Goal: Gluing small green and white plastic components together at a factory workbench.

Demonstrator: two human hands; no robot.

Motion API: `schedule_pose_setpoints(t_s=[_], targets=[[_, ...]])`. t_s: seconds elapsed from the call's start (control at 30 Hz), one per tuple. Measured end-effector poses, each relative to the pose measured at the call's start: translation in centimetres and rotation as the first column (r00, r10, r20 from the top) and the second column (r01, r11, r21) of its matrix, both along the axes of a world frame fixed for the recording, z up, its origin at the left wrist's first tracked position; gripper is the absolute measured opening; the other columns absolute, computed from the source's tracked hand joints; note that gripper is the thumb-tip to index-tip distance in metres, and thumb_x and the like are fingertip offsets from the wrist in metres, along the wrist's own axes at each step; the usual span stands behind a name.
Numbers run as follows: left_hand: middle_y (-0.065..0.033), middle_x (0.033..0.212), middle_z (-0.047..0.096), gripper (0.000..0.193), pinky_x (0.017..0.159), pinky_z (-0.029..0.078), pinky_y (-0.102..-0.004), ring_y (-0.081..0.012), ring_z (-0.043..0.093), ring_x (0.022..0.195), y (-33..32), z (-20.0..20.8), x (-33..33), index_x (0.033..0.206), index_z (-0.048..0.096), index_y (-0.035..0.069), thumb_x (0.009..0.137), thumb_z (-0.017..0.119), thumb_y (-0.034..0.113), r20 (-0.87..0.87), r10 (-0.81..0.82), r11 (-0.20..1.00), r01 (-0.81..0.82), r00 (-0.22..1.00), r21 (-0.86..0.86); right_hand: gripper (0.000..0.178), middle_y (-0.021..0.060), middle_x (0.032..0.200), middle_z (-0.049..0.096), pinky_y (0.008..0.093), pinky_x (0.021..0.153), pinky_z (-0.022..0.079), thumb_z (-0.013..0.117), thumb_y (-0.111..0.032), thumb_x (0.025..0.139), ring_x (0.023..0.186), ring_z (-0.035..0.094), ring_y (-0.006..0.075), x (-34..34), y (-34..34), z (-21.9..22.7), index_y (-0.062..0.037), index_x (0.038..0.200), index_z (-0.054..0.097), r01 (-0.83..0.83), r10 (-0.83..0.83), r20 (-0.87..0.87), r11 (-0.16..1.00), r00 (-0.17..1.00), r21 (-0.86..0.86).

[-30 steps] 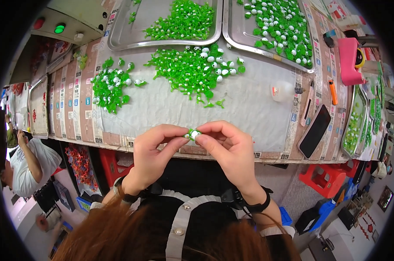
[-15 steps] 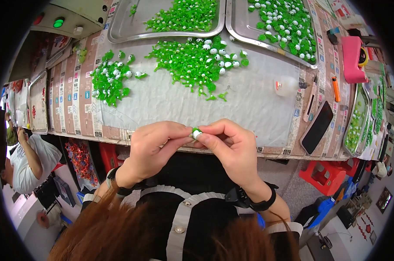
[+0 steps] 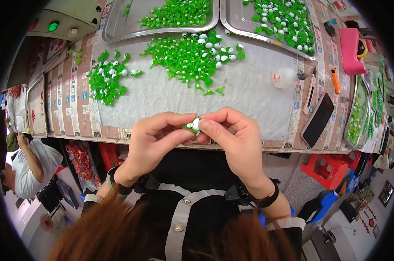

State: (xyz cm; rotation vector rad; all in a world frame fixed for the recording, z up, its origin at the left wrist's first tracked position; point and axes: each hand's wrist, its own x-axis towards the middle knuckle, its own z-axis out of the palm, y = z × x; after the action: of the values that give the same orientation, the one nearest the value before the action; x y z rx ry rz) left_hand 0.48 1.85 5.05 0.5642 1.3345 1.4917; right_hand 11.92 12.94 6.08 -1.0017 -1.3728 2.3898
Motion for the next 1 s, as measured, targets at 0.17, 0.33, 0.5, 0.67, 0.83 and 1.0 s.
schedule_pose_setpoints(t_s=[0.17, 0.33, 0.5, 0.67, 0.83, 1.0], targets=[[-0.0060, 0.082, 0.056, 0.022, 0.065, 0.045, -0.0192, -0.0076, 0.053, 0.072, 0.2, 0.4, -0.1, 0.098, 0.050, -0.005, 0.077, 0.050, 0.001, 0.163, -0.006, 0.999, 0.014, 0.987, -0.050, 0.010, 0.0098, 0.074, 0.055, 0.0209, 0.057, 0.043, 0.049, -0.006, 0.078, 0.060, 0.052, 0.0114, -0.4, -0.2, -0.1, 0.0036, 0.080, 0.051, 0.057, -0.057, 0.001, 0.998, 0.998, -0.007], [-0.0071, 0.083, 0.056, 0.022, 0.066, 0.045, -0.0191, -0.0086, 0.054, 0.072, 0.1, -0.7, 0.6, 0.099, 0.049, -0.005, 0.078, 0.049, 0.002, 0.229, 0.021, 0.998, -0.008, 0.973, -0.059, 0.009, 0.0065, 0.072, 0.056, 0.0194, 0.057, 0.043, 0.052, -0.006, 0.077, 0.061, 0.053, 0.0085, -0.4, -0.8, -0.6, 0.0025, 0.079, 0.052, 0.036, -0.036, -0.017, 0.999, 0.999, 0.040], [-0.0084, 0.082, 0.056, 0.022, 0.065, 0.046, -0.0194, -0.0094, 0.054, 0.072, 0.2, -0.1, 0.4, 0.098, 0.049, -0.005, 0.078, 0.048, 0.002, 0.187, 0.038, 0.996, -0.021, 0.982, -0.087, 0.009, 0.0057, 0.073, 0.056, 0.0185, 0.056, 0.042, 0.052, -0.007, 0.077, 0.061, 0.051, 0.0074, -0.5, -0.9, -0.7, 0.0020, 0.080, 0.052, 0.043, -0.043, -0.006, 0.990, 0.999, 0.135], [-0.0086, 0.082, 0.057, 0.021, 0.063, 0.046, -0.0198, -0.0099, 0.054, 0.072, 0.4, -0.2, 0.0, 0.098, 0.050, -0.004, 0.078, 0.048, 0.003, 0.288, 0.021, 0.997, 0.002, 0.957, -0.079, 0.011, 0.0047, 0.074, 0.057, 0.0181, 0.057, 0.041, 0.053, -0.008, 0.077, 0.062, 0.051, 0.0065, -0.2, -0.6, -1.3, 0.0020, 0.082, 0.053, 0.092, -0.091, -0.054, 0.996, 0.994, 0.000], [-0.0088, 0.081, 0.057, 0.020, 0.061, 0.046, -0.0206, -0.0112, 0.056, 0.070, 0.6, 0.0, 0.9, 0.095, 0.052, -0.002, 0.076, 0.051, 0.002, 0.080, 0.087, 0.996, -0.083, 0.993, -0.043, 0.011, 0.0067, 0.080, 0.056, 0.0196, 0.062, 0.042, 0.051, -0.004, 0.077, 0.068, 0.052, 0.0085, -0.1, -0.7, -0.8, 0.0032, 0.086, 0.051, 0.079, -0.071, -0.097, 0.994, 0.993, 0.077], [-0.0113, 0.078, 0.057, 0.023, 0.057, 0.047, -0.0230, -0.0153, 0.058, 0.067, 0.9, -0.9, 2.1, 0.091, 0.054, -0.001, 0.068, 0.057, -0.004, -0.329, 0.272, 0.961, -0.235, 0.904, 0.148, 0.014, 0.0082, 0.086, 0.055, 0.0212, 0.069, 0.042, 0.048, 0.001, 0.077, 0.077, 0.052, 0.0112, 0.1, -1.2, -0.9, 0.0044, 0.091, 0.049, 0.136, -0.106, -0.202, 0.981, 0.974, 0.138]])
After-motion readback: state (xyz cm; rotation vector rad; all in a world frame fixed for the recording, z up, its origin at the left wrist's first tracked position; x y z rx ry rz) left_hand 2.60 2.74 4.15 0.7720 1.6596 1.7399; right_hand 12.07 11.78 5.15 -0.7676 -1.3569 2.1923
